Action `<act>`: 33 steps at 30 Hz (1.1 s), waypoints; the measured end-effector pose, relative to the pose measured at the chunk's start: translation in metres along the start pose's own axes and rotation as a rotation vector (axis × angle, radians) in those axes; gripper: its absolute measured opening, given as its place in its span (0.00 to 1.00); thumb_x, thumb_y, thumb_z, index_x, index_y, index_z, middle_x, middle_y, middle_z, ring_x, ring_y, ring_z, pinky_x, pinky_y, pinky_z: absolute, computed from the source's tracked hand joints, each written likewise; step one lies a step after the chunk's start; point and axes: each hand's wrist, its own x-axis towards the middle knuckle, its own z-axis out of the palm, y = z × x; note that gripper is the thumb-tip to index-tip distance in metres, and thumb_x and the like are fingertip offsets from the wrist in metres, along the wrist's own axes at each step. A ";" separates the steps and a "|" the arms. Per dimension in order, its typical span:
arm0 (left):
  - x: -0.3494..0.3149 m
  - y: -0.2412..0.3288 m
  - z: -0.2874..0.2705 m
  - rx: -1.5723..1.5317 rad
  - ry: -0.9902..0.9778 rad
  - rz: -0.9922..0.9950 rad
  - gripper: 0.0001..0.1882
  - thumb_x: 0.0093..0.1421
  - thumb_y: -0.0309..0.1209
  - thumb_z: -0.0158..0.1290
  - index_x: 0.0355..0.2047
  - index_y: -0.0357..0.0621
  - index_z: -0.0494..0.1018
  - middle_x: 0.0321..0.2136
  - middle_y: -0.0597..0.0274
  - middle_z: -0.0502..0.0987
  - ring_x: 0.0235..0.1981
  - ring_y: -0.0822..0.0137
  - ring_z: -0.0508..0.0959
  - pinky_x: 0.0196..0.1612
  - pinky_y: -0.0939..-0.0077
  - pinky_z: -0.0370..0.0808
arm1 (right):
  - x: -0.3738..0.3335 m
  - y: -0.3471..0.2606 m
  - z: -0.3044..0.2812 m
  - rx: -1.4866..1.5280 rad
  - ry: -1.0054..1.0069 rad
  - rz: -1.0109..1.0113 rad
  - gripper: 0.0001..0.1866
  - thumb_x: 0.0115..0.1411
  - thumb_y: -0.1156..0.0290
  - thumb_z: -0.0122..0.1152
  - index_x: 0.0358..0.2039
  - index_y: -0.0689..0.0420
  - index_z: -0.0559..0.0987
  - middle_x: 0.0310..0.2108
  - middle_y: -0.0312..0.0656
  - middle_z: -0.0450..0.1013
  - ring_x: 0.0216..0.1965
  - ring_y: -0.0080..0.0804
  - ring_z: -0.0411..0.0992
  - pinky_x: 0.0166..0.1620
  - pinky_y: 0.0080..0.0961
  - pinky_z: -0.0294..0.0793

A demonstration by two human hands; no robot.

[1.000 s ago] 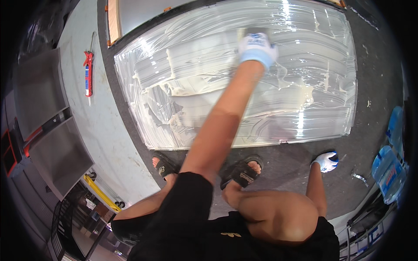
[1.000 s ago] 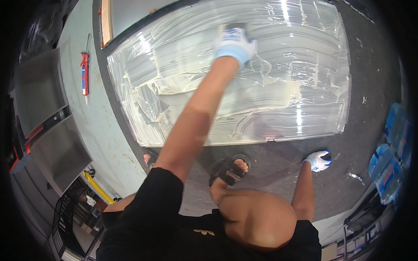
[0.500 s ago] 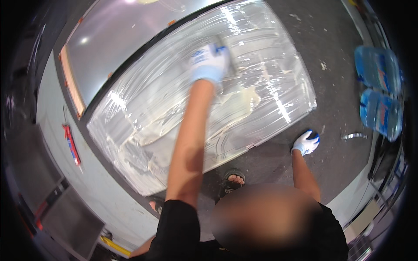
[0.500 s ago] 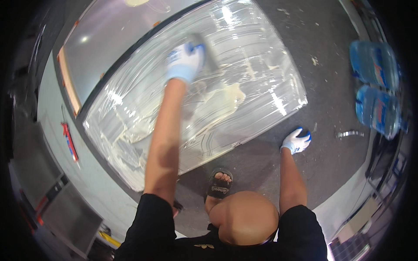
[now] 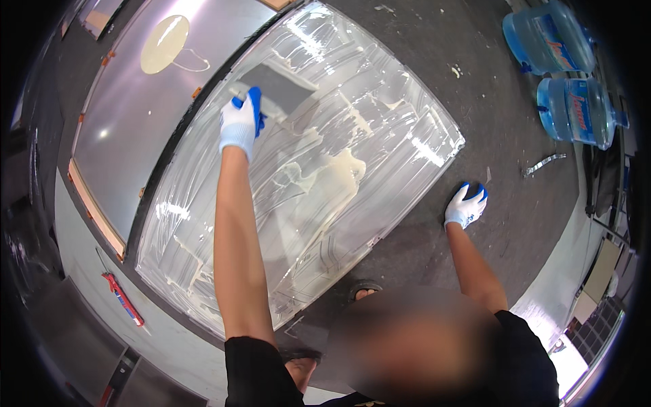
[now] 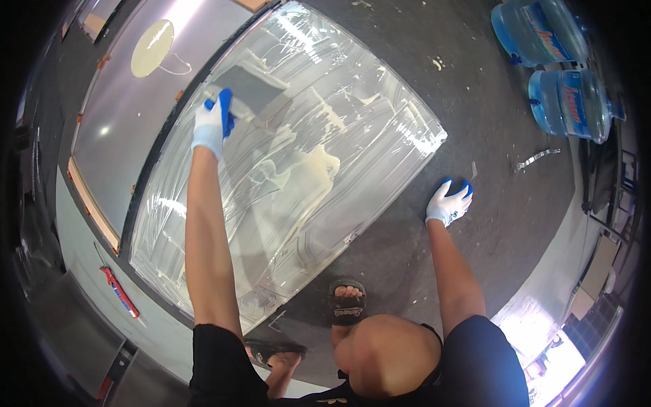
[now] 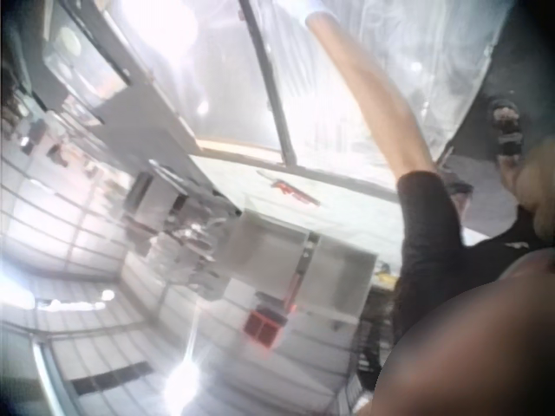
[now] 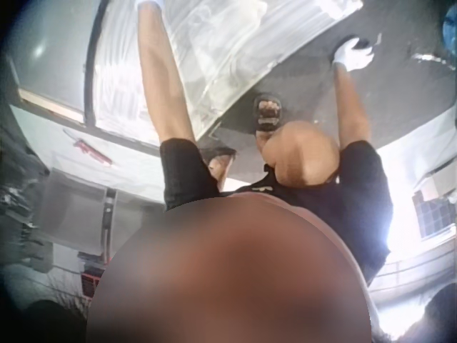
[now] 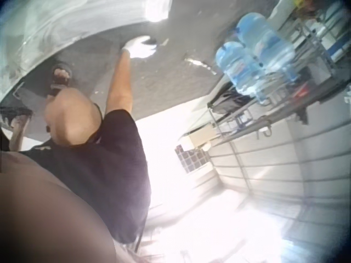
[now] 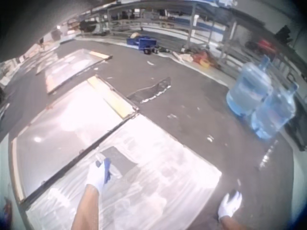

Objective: The person spreads a thick white compound onto a large flat metal panel using a putty knife. They repeatedly scoop the compound from a bucket and smooth it across the panel surface in broad strokes.

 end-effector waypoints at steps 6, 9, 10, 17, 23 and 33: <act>0.053 0.055 0.089 -0.037 -0.003 0.050 0.22 0.67 0.47 0.57 0.26 0.41 0.77 0.19 0.58 0.80 0.16 0.69 0.77 0.21 0.70 0.74 | 0.000 -0.002 -0.001 -0.032 -0.036 0.020 0.34 0.66 0.50 0.59 0.66 0.57 0.68 0.68 0.55 0.62 0.70 0.54 0.58 0.70 0.53 0.57; 0.096 0.077 0.124 0.057 0.016 0.113 0.21 0.68 0.46 0.55 0.30 0.39 0.79 0.19 0.57 0.80 0.18 0.64 0.79 0.25 0.67 0.76 | 0.002 -0.004 -0.002 -0.036 -0.065 0.047 0.34 0.66 0.51 0.59 0.67 0.57 0.68 0.68 0.56 0.62 0.70 0.56 0.58 0.71 0.53 0.56; 0.111 0.083 0.130 0.198 0.001 0.135 0.21 0.68 0.47 0.55 0.32 0.39 0.80 0.21 0.55 0.81 0.21 0.61 0.80 0.28 0.64 0.77 | 0.003 -0.005 -0.003 -0.014 -0.060 0.029 0.35 0.66 0.51 0.60 0.67 0.58 0.67 0.69 0.55 0.61 0.71 0.56 0.57 0.72 0.53 0.54; 0.164 0.112 0.154 0.444 0.083 0.047 0.20 0.63 0.51 0.60 0.31 0.46 0.78 0.22 0.61 0.77 0.19 0.67 0.75 0.23 0.67 0.73 | 0.006 -0.009 -0.010 -0.043 -0.138 0.059 0.37 0.65 0.53 0.61 0.68 0.59 0.64 0.70 0.54 0.59 0.72 0.55 0.55 0.72 0.53 0.53; 0.163 0.123 0.143 0.626 0.109 0.000 0.29 0.61 0.53 0.57 0.48 0.39 0.83 0.44 0.49 0.86 0.42 0.52 0.86 0.46 0.60 0.81 | 0.009 -0.011 -0.014 -0.030 -0.148 0.034 0.35 0.65 0.53 0.61 0.67 0.58 0.65 0.70 0.52 0.60 0.72 0.54 0.55 0.73 0.52 0.52; 0.131 0.111 0.156 0.109 0.010 -0.028 0.19 0.62 0.51 0.60 0.29 0.48 0.78 0.16 0.63 0.74 0.13 0.69 0.72 0.17 0.71 0.67 | 0.009 -0.011 -0.015 0.000 -0.142 0.035 0.38 0.62 0.55 0.63 0.68 0.58 0.64 0.71 0.52 0.59 0.72 0.54 0.54 0.73 0.54 0.51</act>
